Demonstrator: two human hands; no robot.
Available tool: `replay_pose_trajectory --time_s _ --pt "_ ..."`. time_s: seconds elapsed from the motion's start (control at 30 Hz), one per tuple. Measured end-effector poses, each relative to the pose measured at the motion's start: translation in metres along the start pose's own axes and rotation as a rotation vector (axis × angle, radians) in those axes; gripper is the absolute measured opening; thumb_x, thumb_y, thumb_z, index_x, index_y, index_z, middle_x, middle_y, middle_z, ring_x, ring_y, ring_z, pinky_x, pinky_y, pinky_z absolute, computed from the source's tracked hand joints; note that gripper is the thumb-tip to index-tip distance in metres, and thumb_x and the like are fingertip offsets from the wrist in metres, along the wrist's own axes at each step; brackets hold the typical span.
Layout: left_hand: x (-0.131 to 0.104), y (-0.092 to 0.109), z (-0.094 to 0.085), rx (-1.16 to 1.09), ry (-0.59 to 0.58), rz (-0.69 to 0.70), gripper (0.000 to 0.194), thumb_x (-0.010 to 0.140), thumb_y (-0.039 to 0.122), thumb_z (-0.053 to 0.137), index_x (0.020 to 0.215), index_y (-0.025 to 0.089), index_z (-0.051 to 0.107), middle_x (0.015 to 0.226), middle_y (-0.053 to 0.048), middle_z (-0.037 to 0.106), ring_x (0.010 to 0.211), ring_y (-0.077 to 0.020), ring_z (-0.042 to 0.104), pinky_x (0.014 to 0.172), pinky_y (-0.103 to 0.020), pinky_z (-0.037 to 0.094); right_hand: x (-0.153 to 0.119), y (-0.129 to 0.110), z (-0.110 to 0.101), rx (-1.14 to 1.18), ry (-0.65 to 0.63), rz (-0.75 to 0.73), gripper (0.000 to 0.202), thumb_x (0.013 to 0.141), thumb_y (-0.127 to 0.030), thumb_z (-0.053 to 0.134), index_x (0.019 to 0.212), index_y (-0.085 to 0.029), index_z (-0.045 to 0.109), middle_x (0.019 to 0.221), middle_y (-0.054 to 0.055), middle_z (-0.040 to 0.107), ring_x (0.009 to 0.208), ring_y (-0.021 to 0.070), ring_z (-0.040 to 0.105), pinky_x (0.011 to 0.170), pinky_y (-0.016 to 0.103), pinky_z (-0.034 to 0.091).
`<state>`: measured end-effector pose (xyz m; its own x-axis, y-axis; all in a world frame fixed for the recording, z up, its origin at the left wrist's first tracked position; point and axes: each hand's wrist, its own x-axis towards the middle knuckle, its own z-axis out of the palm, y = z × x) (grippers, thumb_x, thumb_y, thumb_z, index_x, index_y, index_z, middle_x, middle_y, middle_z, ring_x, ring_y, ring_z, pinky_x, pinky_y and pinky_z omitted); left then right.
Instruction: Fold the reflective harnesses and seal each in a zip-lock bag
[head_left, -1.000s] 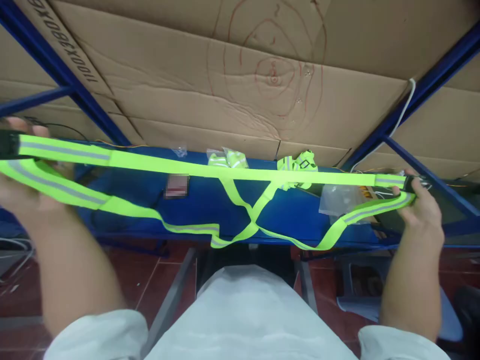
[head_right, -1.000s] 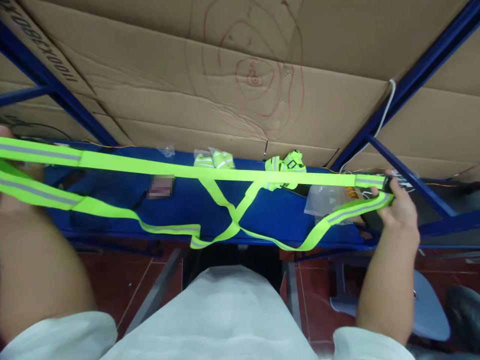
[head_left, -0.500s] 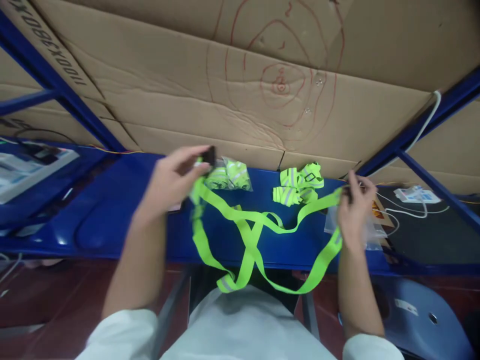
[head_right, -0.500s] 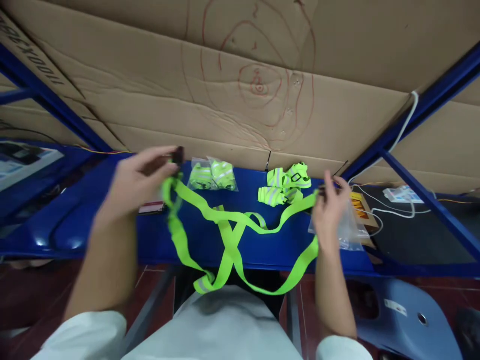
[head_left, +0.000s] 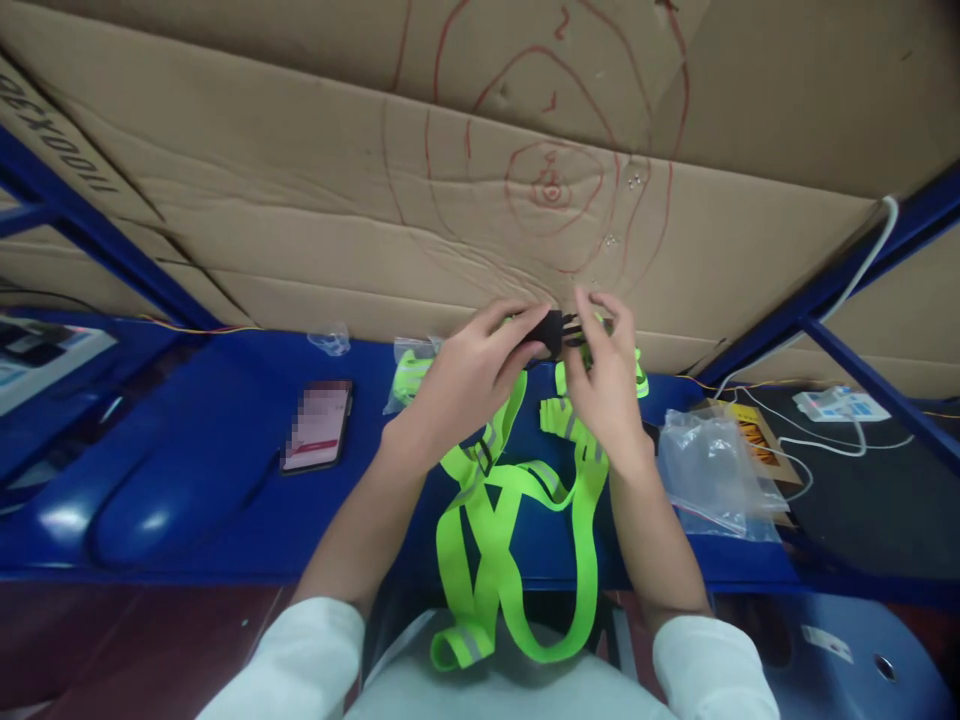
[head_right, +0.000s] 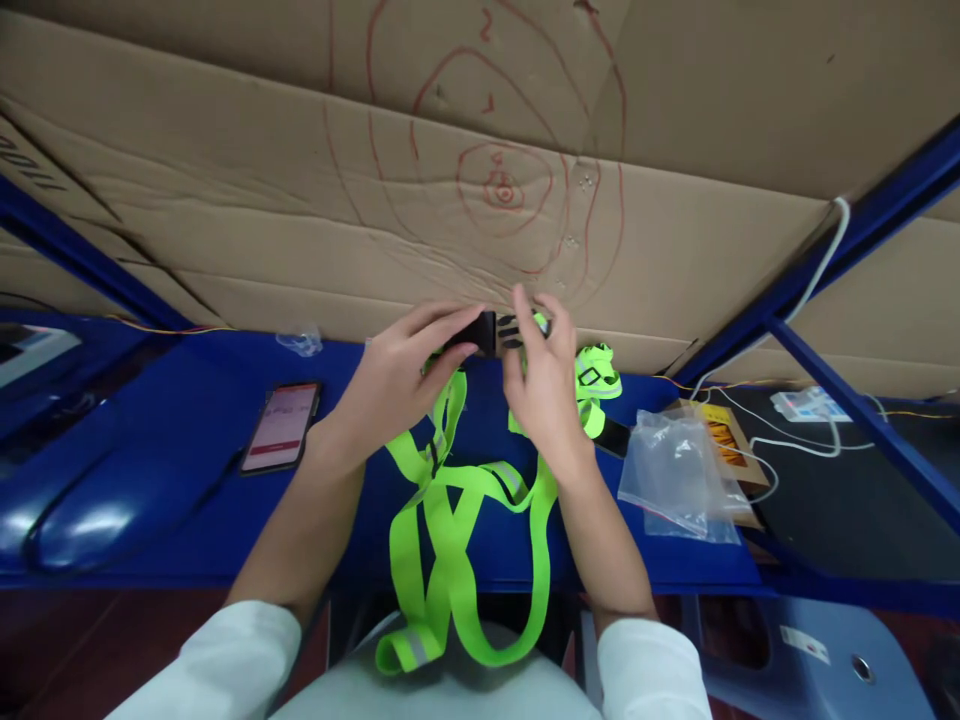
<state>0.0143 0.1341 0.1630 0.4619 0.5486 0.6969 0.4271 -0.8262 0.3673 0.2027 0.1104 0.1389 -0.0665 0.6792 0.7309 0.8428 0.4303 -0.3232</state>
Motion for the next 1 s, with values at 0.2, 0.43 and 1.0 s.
replay_pose_trajectory --time_s 0.2,0.43,1.0 --pt "0.005 -0.015 0.01 0.094 -0.01 -0.008 0.039 0.105 0.023 0.047 0.142 0.016 0.055 0.139 -0.014 0.061 0.13 -0.0254 0.059 0.113 -0.043 0.048 0.003 0.007 0.015 -0.005 -0.035 0.014 0.068 0.092 -0.011 0.044 0.158 -0.027 0.04 0.15 0.015 0.04 0.145 0.0273 0.04 0.118 0.054 0.039" --pt "0.003 -0.017 0.019 0.249 -0.029 -0.021 0.04 0.105 0.019 0.045 0.143 0.013 0.052 0.141 -0.017 0.06 0.13 -0.029 0.058 0.111 -0.047 0.049 0.003 0.006 0.026 -0.077 0.03 0.079 0.064 0.096 -0.013 0.042 0.159 -0.022 0.038 0.148 0.018 0.04 0.143 0.0293 0.039 0.118 0.055 0.037" --pt "0.004 -0.016 0.024 0.266 -0.026 0.023 0.04 0.101 0.011 0.047 0.14 0.011 0.054 0.136 -0.017 0.062 0.129 -0.0289 0.059 0.111 -0.047 0.05 0.001 -0.007 0.014 0.119 -0.191 0.028 0.08 0.096 -0.018 0.053 0.166 -0.029 0.016 0.159 0.014 0.034 0.15 0.0295 0.035 0.122 0.054 0.036"
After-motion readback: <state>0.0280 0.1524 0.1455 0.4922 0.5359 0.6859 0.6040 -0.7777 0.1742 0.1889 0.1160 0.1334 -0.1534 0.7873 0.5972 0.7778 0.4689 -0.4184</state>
